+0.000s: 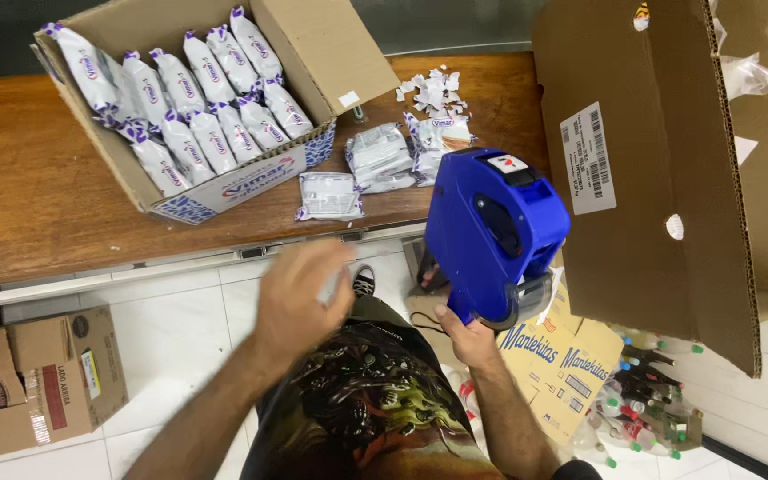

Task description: The person labels small packaged goods by hand and with a pricing gun, then places them into a cardboard box.

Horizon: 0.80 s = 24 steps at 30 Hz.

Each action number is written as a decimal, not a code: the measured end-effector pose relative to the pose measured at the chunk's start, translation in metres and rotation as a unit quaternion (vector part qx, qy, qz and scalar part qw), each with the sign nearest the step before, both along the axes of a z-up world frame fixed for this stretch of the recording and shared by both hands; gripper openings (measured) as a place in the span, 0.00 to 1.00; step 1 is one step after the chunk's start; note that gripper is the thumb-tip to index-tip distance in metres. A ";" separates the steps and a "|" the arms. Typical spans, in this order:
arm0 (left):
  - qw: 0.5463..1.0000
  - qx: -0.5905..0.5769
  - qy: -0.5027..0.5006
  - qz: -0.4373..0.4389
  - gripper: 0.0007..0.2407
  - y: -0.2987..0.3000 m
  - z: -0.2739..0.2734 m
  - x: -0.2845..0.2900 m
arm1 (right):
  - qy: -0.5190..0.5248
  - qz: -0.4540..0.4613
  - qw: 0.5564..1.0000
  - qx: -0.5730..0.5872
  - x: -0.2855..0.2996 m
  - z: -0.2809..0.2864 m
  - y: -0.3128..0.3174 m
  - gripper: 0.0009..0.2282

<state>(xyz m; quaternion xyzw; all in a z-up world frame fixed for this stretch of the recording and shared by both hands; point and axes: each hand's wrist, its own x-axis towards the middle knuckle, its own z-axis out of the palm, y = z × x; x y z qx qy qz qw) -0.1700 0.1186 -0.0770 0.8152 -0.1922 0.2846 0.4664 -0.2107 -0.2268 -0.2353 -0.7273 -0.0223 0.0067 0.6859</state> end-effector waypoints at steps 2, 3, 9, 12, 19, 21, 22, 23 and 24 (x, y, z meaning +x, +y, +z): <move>0.977 0.193 0.081 0.046 0.23 0.028 0.016 0.047 | -0.103 0.021 0.993 -0.047 0.029 0.153 0.050 0.12; 0.977 0.194 0.082 0.047 0.23 0.028 0.003 0.057 | -0.102 0.022 0.993 -0.046 0.033 0.168 0.048 0.12; 0.901 0.372 0.222 0.001 0.34 0.033 -0.042 0.087 | -0.061 0.077 0.981 -0.165 0.036 0.150 0.005 0.13; 0.913 0.341 0.224 0.014 0.32 0.041 -0.053 0.078 | -0.016 0.138 0.972 -0.188 0.035 0.118 -0.019 0.20; 0.834 -0.218 0.507 0.006 0.26 0.010 0.043 0.046 | -0.091 0.327 0.940 0.046 0.060 0.151 0.008 0.28; 0.784 -0.335 0.523 -0.019 0.30 -0.001 0.065 0.044 | -0.088 0.328 0.940 -0.026 0.058 0.148 0.011 0.25; 0.765 -0.380 0.520 -0.011 0.29 -0.006 0.075 0.044 | -0.087 0.328 0.940 -0.028 0.060 0.148 0.015 0.24; 0.745 -0.423 0.516 -0.003 0.29 -0.011 0.086 0.044 | -0.086 0.329 0.940 -0.030 0.062 0.148 0.018 0.24; 0.746 -0.424 0.514 -0.002 0.29 -0.011 0.081 0.047 | -0.088 0.330 0.939 -0.031 0.061 0.148 0.023 0.24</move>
